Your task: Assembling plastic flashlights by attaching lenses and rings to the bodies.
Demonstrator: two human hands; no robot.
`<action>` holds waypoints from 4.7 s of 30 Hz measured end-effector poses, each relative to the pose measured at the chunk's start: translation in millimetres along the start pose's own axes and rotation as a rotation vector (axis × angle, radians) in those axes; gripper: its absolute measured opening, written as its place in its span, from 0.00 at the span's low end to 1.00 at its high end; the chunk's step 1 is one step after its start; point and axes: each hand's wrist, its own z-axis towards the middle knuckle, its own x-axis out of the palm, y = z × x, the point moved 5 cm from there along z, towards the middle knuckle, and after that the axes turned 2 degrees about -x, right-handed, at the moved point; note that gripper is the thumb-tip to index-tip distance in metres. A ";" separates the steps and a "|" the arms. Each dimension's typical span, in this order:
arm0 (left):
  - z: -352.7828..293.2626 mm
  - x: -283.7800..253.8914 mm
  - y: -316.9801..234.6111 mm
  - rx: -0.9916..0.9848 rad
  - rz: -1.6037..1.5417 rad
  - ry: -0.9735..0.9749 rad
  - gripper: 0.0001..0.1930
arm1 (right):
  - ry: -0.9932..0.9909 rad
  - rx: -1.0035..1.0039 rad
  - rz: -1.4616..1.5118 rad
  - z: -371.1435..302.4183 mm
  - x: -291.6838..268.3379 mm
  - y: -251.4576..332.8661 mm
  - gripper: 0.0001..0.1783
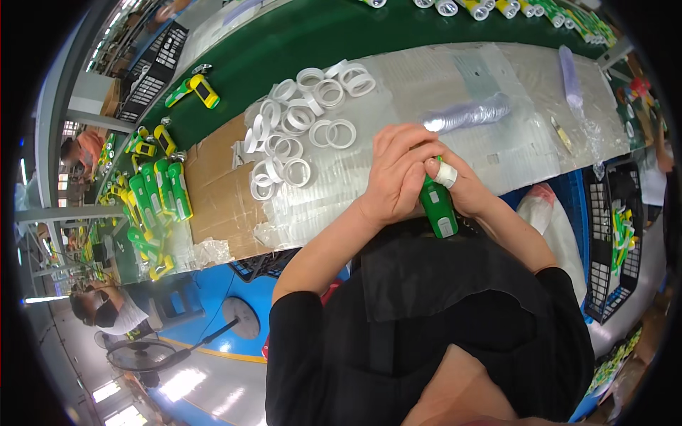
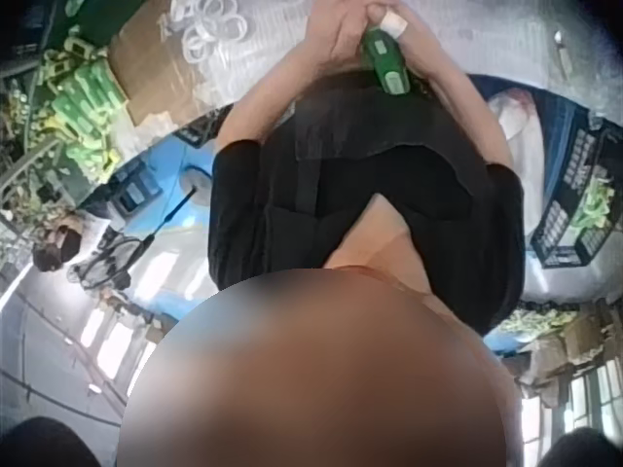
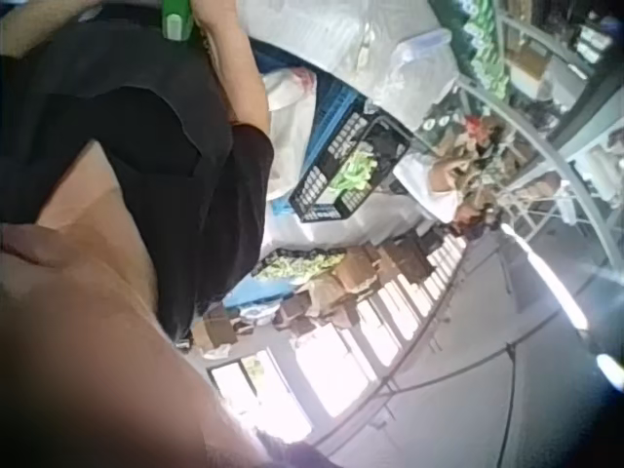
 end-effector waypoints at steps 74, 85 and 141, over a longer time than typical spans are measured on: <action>64.2 -8.3 -8.9 -0.122 0.065 0.095 0.20 | 0.415 -0.573 -1.321 41.6 5.2 165.1 0.27; 67.1 -10.4 -11.0 -0.107 0.066 0.073 0.19 | 0.518 -0.427 -1.407 40.0 13.5 163.9 0.33; 44.8 -31.3 -6.2 -0.031 -0.179 0.045 0.21 | -0.192 -0.216 -0.491 0.6 6.3 -7.2 0.45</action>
